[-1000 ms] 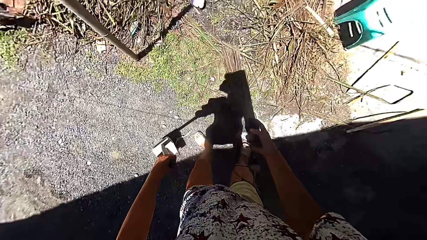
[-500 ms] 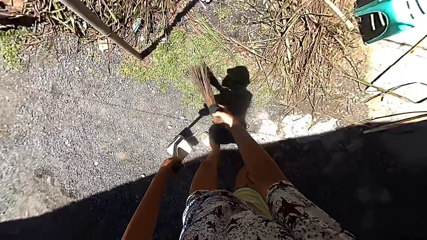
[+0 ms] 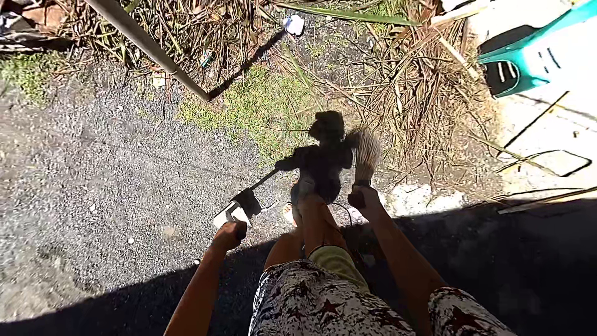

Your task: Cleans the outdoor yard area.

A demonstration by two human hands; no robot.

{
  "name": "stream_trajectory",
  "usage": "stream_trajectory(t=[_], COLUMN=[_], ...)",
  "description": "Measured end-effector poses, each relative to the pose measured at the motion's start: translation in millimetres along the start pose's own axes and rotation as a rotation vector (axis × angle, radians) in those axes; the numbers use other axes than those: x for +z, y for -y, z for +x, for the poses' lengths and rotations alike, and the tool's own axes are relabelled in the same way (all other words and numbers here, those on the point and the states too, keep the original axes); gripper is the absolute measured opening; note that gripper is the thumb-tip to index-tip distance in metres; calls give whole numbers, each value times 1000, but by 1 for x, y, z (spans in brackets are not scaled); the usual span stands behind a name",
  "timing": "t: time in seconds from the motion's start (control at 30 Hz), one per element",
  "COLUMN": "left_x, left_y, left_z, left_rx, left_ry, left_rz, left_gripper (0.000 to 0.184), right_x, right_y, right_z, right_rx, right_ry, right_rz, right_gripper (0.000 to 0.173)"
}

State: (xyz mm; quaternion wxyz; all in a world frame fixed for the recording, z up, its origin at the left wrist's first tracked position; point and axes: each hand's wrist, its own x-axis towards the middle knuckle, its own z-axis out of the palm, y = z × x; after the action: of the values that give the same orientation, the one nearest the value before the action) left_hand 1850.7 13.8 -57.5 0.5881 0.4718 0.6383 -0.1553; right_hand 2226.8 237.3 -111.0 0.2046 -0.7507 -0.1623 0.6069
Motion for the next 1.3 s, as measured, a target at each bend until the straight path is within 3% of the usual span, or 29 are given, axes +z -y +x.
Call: stream_trajectory(t=[0.1, 0.17, 0.27, 0.37, 0.53, 0.63, 0.73, 0.83, 0.97, 1.07, 1.1, 1.2, 1.3], left_x=[-18, -27, -55, -87, -144, -171, -195, -212, -244, -271, -280, -310, -340], left_y=[-11, -12, -23, -35, -52, -52, -58, -56, -52, -37, -30, -15, 5], left_z=[4, 13, 26, 38, 59, 62, 63, 66, 72, 79, 83, 88, 90], left_rx=[-4, 19, 4, 28, 61, 110, 109, 83, 12, 34, 59, 94, 119], left_ry=[2, -25, -33, -45, -133, -172, -139, -144, -108, -27, -9, 40, 97], left_rz=[-2, -11, -40, -52, -83, -105, -106, -145, -38, 86, 125, 181, 227], left_gripper=[30, 27, 26, 25, 23, 23, 24, 24, 26, 26, 28, 31, 29], right_x=[10, 39, 120, 191, 227, 218, 175, 119, 71, 55, 54, 64, 116], right_y=[8, 20, 61, 108, 176, 201, 203, 180, 143, 110, 100, 75, 56], right_z=[21, 41, 56, 51, 41, 15, 13, 21, 14, 18, 19, 22, 29], right_rx=[185, 265, 248, 90, -43, -134, -179, -117, 59, 160, 209, 367, 474], right_ry=[-88, -50, 263, 636, 1023, 1110, 912, 589, 137, -150, -199, -258, -175], right_rz=[94, 65, -113, -280, -227, -144, -160, -138, -109, -21, 14, 163, 178], right_gripper=[31, 38, 41, 42, 87, 87, 83, 90, 70, 34, 25, 24, 18])
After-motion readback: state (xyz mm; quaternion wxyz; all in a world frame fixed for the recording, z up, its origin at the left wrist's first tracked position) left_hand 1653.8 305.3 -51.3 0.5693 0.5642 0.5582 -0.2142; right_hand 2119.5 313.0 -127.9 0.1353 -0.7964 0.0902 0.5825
